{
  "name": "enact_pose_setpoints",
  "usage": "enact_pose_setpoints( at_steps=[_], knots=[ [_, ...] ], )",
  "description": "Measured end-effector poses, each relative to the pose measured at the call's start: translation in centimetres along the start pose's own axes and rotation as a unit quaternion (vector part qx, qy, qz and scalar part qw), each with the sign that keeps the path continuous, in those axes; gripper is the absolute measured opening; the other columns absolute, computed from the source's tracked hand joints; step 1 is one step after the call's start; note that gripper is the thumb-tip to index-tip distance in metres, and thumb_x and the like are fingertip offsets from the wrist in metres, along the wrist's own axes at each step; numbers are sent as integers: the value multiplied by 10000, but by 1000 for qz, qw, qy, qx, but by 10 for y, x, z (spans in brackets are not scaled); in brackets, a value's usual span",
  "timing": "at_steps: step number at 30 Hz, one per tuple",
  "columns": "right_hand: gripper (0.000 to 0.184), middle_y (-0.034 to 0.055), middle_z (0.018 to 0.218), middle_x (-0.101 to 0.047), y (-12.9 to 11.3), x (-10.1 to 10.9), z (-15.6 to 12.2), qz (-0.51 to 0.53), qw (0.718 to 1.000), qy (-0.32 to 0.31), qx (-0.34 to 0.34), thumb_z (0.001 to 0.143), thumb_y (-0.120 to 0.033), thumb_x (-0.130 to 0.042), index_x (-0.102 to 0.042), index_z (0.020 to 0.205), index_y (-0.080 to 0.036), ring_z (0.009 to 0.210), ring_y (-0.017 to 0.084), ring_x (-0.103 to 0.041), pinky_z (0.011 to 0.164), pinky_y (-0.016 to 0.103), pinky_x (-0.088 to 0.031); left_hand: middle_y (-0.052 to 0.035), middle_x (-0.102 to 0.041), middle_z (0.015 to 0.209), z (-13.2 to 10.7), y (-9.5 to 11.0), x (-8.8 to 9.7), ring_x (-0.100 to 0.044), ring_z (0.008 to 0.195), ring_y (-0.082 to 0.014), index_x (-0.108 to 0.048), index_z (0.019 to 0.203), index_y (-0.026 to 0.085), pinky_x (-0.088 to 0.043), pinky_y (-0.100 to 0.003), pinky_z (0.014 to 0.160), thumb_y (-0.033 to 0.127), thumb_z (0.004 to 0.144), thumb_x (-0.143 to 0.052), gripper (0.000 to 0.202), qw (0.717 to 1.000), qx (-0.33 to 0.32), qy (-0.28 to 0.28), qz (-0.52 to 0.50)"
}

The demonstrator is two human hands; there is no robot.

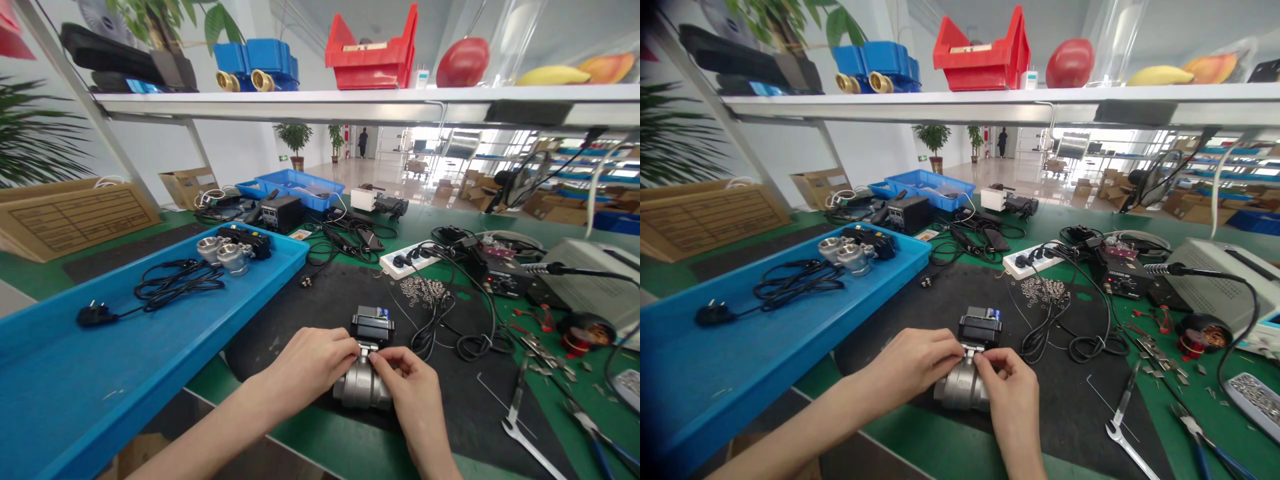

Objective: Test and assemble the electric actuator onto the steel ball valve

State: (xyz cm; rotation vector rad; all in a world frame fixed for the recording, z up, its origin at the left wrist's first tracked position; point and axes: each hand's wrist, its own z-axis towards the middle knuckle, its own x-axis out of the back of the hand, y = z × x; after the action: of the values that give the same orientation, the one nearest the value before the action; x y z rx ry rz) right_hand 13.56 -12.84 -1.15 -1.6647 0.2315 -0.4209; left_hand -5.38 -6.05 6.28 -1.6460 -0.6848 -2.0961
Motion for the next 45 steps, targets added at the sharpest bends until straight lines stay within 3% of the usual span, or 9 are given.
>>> enact_pose_setpoints(
  at_steps=[3,8,13,19,25,30,37,45],
  knots=[
    [378,-27,593,-548,1,-1,0,6,1000,-8,0,761,-537,-803,-765,851,-172,565,133,-392,534,263,-293,21,-669,916,-3,1,4,-652,742,-152,-650,992,250,-362,-288,573,274,1041,-522,139,999,-29,-9,31],
    [452,42,743,-699,1,-3,0,41,998,-41,-11,729,-595,-803,-763,844,-160,615,168,-537,566,270,-391,17,-648,936,-5,-1,4,-627,733,-179,-592,1026,246,-363,-318,575,254,1056,-478,117,995,-65,-22,74],
    [432,65,799,-741,-2,-3,0,55,996,-58,-36,752,-563,-794,-773,854,-144,699,204,-618,633,282,-443,0,-650,969,-3,-4,4,-651,787,-199,-575,1048,226,-422,-338,608,208,1043,-488,89,990,-99,-36,99],
    [424,74,823,-746,-3,-1,1,54,995,-64,-45,768,-543,-785,-778,880,-134,730,208,-617,661,289,-439,-21,-661,963,1,1,9,-650,793,-217,-590,1080,188,-478,-368,643,166,991,-572,93,980,-148,-46,124],
    [417,32,738,-682,-2,1,0,41,997,-58,-32,761,-568,-789,-731,790,-156,689,183,-556,629,277,-396,-39,-659,913,4,7,16,-620,758,-218,-615,995,166,-450,-381,617,145,960,-612,42,971,-178,-35,156],
    [410,30,737,-675,-3,1,-3,30,998,-53,-26,790,-568,-764,-739,780,-158,683,177,-534,630,281,-381,-50,-651,908,6,0,19,-595,779,-214,-633,1007,169,-428,-381,640,165,994,-567,67,960,-219,-11,172],
    [415,34,745,-690,-1,0,-2,22,999,-43,-22,792,-574,-752,-749,779,-159,679,181,-544,643,286,-396,-76,-669,980,10,-14,21,-614,885,-209,-648,1149,145,-468,-376,828,169,1022,-527,177,941,-289,7,177],
    [405,31,763,-707,-1,0,-2,25,999,-40,-1,814,-567,-738,-747,785,-163,697,180,-558,656,277,-414,-92,-684,1016,9,-18,18,-627,910,-205,-666,1128,140,-490,-375,868,170,1021,-530,176,934,-312,21,175]
  ],
)
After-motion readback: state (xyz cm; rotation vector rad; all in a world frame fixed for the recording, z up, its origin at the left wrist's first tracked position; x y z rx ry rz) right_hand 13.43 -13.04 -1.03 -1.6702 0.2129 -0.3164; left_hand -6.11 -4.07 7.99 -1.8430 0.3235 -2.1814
